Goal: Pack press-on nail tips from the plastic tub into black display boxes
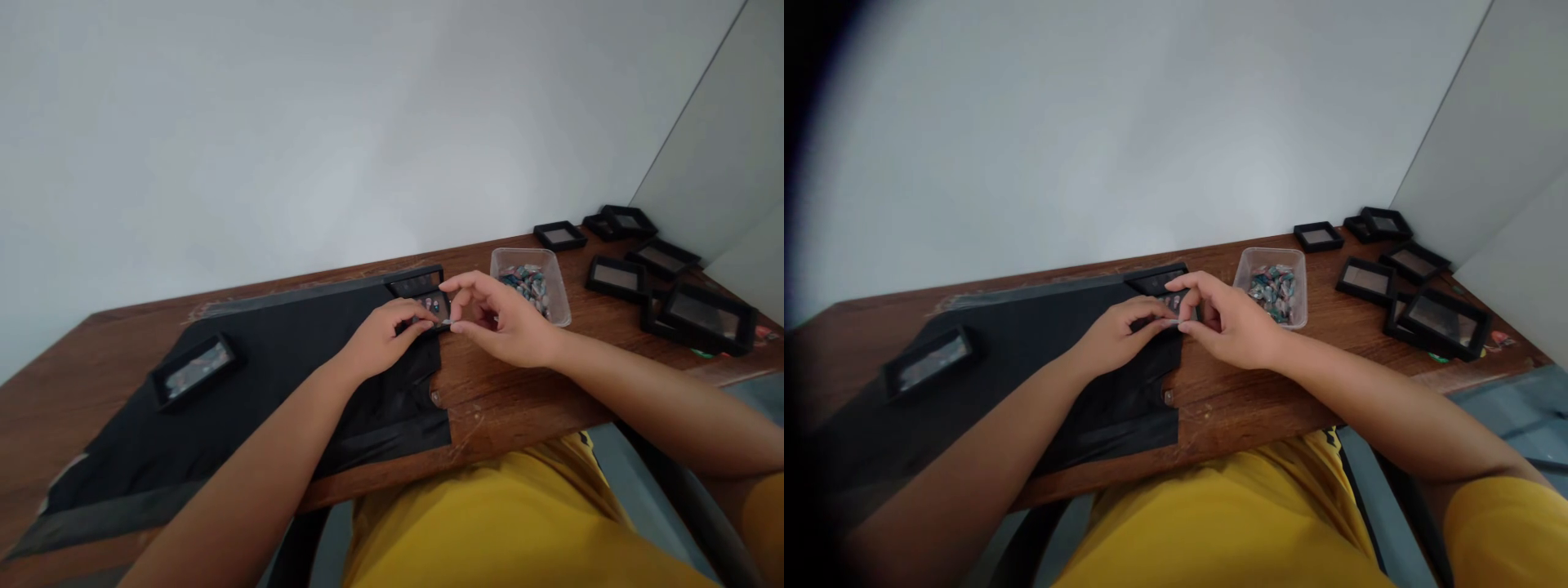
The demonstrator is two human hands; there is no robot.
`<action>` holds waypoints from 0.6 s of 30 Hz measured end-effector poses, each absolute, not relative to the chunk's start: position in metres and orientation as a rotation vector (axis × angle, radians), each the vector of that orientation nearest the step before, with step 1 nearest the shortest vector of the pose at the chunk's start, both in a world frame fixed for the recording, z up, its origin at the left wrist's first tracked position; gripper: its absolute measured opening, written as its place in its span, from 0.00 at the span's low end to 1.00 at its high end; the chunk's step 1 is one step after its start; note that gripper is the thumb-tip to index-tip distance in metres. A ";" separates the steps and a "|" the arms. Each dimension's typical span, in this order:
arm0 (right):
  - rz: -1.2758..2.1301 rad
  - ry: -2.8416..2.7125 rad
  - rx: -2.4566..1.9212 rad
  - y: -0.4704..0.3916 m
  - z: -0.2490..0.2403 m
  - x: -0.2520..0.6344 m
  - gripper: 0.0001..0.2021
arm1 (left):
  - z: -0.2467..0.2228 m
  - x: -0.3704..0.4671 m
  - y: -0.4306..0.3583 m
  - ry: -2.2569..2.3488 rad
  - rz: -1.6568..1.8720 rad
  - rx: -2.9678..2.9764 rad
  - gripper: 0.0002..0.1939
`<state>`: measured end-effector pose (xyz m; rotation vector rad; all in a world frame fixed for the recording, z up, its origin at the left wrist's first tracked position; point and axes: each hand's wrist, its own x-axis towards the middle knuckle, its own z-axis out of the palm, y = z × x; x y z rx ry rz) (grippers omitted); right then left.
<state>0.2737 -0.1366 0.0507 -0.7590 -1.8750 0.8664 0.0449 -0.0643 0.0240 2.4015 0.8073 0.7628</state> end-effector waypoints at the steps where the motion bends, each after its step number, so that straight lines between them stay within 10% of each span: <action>1: 0.922 -1.852 -0.742 -0.136 0.051 0.274 0.19 | 0.024 0.046 -0.066 0.767 0.754 2.435 0.14; 18: 1.128 -1.704 -0.661 -0.134 0.052 0.275 0.18 | 0.029 0.030 -0.058 0.941 0.842 2.372 0.14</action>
